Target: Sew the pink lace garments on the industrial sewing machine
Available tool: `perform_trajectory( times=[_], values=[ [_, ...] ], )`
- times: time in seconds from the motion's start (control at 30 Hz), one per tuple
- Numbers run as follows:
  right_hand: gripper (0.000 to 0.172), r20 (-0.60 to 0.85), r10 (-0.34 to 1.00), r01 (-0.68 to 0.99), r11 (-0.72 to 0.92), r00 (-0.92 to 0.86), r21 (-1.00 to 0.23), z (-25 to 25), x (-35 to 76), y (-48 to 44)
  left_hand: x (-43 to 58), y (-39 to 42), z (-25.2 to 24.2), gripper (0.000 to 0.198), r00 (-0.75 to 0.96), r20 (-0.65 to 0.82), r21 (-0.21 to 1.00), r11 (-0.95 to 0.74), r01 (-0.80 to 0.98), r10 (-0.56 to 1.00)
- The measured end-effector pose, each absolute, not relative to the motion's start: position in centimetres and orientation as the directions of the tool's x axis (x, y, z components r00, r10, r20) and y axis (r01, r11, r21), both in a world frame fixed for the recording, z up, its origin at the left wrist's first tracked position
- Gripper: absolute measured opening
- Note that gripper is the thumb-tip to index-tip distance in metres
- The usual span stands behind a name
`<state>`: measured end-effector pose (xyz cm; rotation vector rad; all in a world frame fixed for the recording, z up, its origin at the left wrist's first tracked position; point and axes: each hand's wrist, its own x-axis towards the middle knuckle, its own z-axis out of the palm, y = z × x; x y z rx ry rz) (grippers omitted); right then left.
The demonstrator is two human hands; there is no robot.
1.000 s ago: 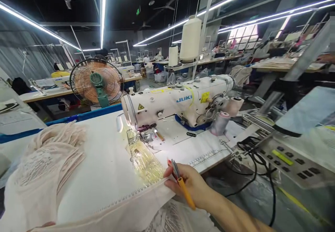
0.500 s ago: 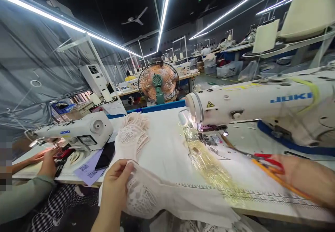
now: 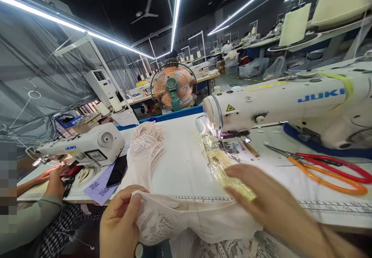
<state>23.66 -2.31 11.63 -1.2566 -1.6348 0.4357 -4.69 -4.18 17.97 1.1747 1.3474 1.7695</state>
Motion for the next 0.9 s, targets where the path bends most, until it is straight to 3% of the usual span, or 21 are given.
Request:
perform_trajectory(
  times=[0.07,0.1,0.17,0.27,0.4,0.53,0.63,0.77,0.9],
  values=[
    [0.032,0.617,0.749,0.541,0.632,-0.243,-0.554,12.1,18.2,-3.3,-4.1,-4.8,18.1,0.017,-0.408,0.27,0.96,-0.274,0.049,0.872],
    [0.037,0.637,0.715,0.542,0.67,-0.288,-0.507,12.3,16.0,-3.5,-4.0,-5.1,18.1,0.017,-0.405,0.266,0.962,-0.271,0.046,0.875],
    [0.025,0.587,0.755,0.585,0.626,-0.292,-0.515,12.3,13.2,-3.6,-3.8,-5.4,17.9,0.017,-0.408,0.26,0.962,-0.27,0.033,0.875],
    [0.008,0.511,0.81,0.576,0.573,-0.289,-0.583,11.9,12.2,-3.5,-4.1,-5.5,17.3,0.02,-0.433,0.245,0.964,-0.265,0.013,0.868],
    [0.007,0.501,0.809,0.492,0.586,-0.307,-0.644,11.5,12.9,-3.5,-5.2,-5.3,16.4,0.027,-0.453,0.18,0.976,-0.216,-0.029,0.873],
    [0.005,0.51,0.791,0.436,0.612,-0.337,-0.66,11.7,13.2,-3.6,-6.2,-4.8,16.1,0.027,-0.378,0.145,0.982,-0.18,-0.057,0.914],
    [0.005,0.445,0.819,0.368,0.565,-0.363,-0.738,12.2,13.6,-3.6,-6.7,-4.1,16.1,0.023,-0.303,0.153,0.98,-0.183,-0.075,0.941],
    [0.003,0.266,0.866,0.276,0.403,-0.423,-0.872,13.4,14.8,-3.7,-7.8,-3.3,15.5,0.015,-0.163,0.242,0.962,-0.258,-0.091,0.957],
    [0.018,0.001,0.826,0.215,0.147,-0.564,-0.966,13.9,16.3,-3.5,-8.3,-3.4,15.4,0.01,-0.037,0.299,0.948,-0.301,-0.1,0.954]
  ],
)
